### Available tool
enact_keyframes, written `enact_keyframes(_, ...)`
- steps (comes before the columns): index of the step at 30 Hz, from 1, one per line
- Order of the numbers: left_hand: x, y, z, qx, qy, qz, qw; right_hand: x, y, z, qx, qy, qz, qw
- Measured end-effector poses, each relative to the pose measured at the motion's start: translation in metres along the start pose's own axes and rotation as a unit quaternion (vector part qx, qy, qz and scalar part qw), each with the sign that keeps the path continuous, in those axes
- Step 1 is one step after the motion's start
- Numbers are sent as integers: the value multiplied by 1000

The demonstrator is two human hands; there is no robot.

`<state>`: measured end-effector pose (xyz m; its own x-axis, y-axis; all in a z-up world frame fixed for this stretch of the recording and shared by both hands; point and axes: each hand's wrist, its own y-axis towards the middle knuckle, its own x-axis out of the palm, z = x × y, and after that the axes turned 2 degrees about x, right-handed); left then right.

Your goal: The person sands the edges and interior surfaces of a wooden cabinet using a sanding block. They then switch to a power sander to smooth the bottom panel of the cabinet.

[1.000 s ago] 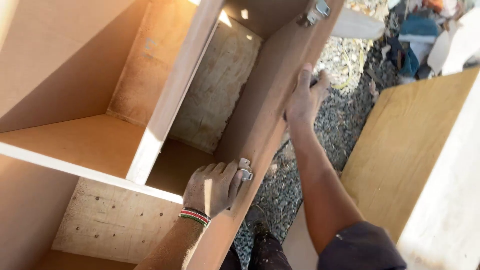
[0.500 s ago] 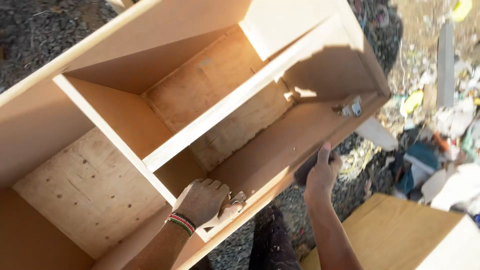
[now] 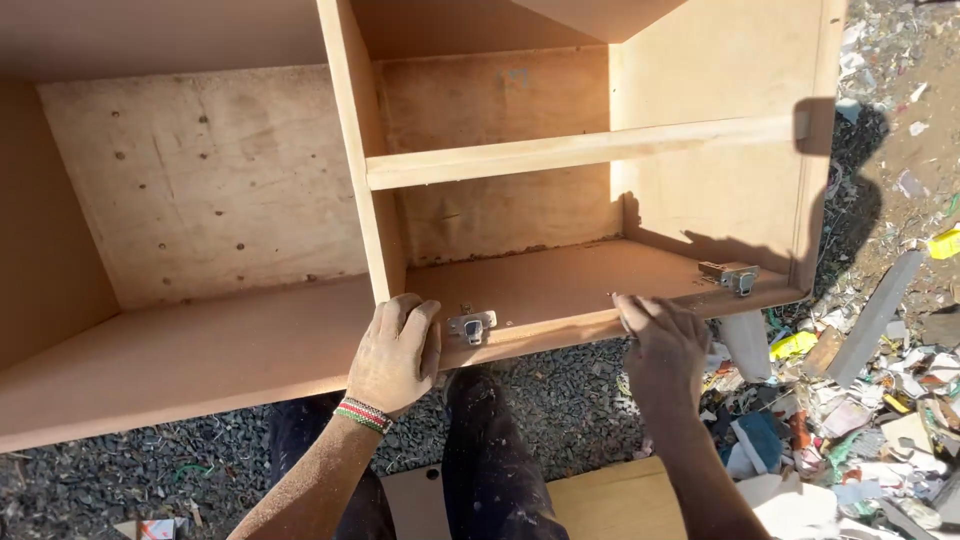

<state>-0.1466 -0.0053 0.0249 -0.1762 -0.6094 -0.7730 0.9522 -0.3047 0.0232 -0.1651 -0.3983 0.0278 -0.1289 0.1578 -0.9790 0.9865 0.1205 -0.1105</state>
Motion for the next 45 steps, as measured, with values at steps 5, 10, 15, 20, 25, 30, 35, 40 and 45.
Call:
enact_keyframes(5,5,7,1,-143,135,166,966,-8,-34,-156,-91,168,-94,977)
enact_keyframes(10,2,-1,2,-122,141,56,981,-21,-17,-44,1,35,-199,979)
enact_keyframes(15,-7,10,12,-365,-27,50,929,-14,-30,-158,-33,26,-248,968)
enact_keyframes(20,-21,25,13,-480,-104,-5,871,-28,-49,-73,-46,-5,-205,978)
enact_keyframes(25,-22,32,13,-484,-107,-5,868,-41,-42,-20,55,-3,-74,996)
enact_keyframes(30,-18,29,11,-477,-107,-6,873,-2,-40,-144,50,22,-151,987)
enact_keyframes(35,-15,25,9,-469,-97,-12,878,-10,-32,-146,-51,76,-168,981)
enact_keyframes(40,-13,24,6,-457,-78,-3,886,-9,-21,-126,39,2,-172,984)
enact_keyframes(45,-11,22,2,-411,-77,6,908,-7,-29,-158,-100,91,-108,985)
